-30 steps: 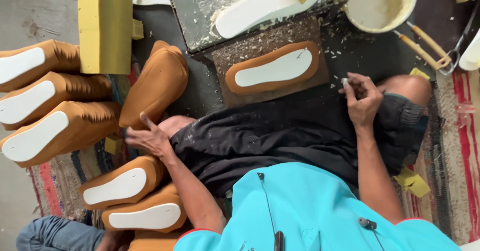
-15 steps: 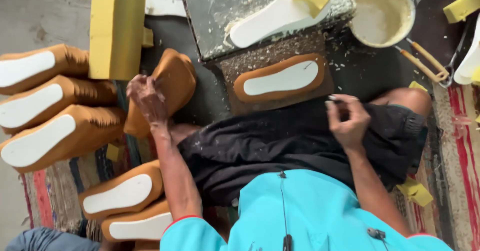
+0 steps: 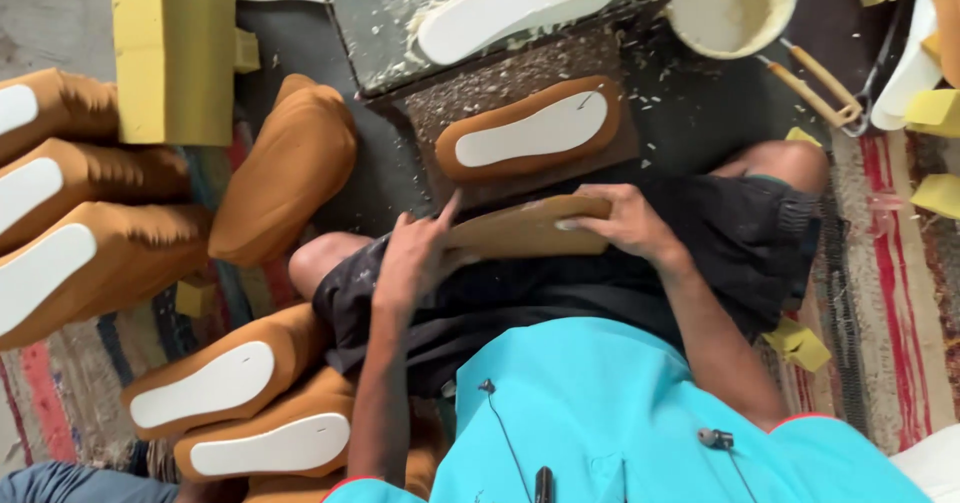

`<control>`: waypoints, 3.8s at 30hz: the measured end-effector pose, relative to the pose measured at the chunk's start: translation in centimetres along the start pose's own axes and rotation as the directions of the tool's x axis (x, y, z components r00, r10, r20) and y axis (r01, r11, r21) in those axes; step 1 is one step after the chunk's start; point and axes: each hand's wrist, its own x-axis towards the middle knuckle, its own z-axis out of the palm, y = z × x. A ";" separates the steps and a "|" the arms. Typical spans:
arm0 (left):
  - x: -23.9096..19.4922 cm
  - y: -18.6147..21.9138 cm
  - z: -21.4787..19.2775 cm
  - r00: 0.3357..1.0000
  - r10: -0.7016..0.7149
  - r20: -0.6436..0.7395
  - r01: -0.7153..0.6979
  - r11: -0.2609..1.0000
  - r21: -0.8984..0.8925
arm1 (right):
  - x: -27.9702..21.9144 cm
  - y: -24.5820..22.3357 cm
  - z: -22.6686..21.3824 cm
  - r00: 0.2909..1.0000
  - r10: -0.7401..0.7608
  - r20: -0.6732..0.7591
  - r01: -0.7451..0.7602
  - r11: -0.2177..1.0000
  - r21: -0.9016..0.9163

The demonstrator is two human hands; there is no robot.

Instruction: The person sits on the floor of a shoe workshop and rubs white foam insole pieces with a yellow sponge block, dipping the sponge in a bowl between passes. They set finished insoles aside, handle brown foam shoe uppers, and continue smoothing more insole pieces one at a time.

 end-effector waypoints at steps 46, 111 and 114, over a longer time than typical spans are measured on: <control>6.8 -3.9 3.1 0.650 -0.468 -0.599 0.216 0.869 -0.445 | 0.2 9.8 -8.7 0.650 -0.144 -0.747 -0.030 0.976 -0.215; 33.2 -7.6 -6.3 0.909 0.370 -0.191 -0.337 0.924 0.181 | 18.6 -6.0 -8.4 0.682 -0.570 -0.458 0.207 0.752 -0.626; 37.0 -6.7 -3.7 0.837 0.497 -0.228 -0.468 0.867 0.171 | 19.5 -6.3 -1.5 0.661 -0.676 -0.326 0.352 0.663 -0.661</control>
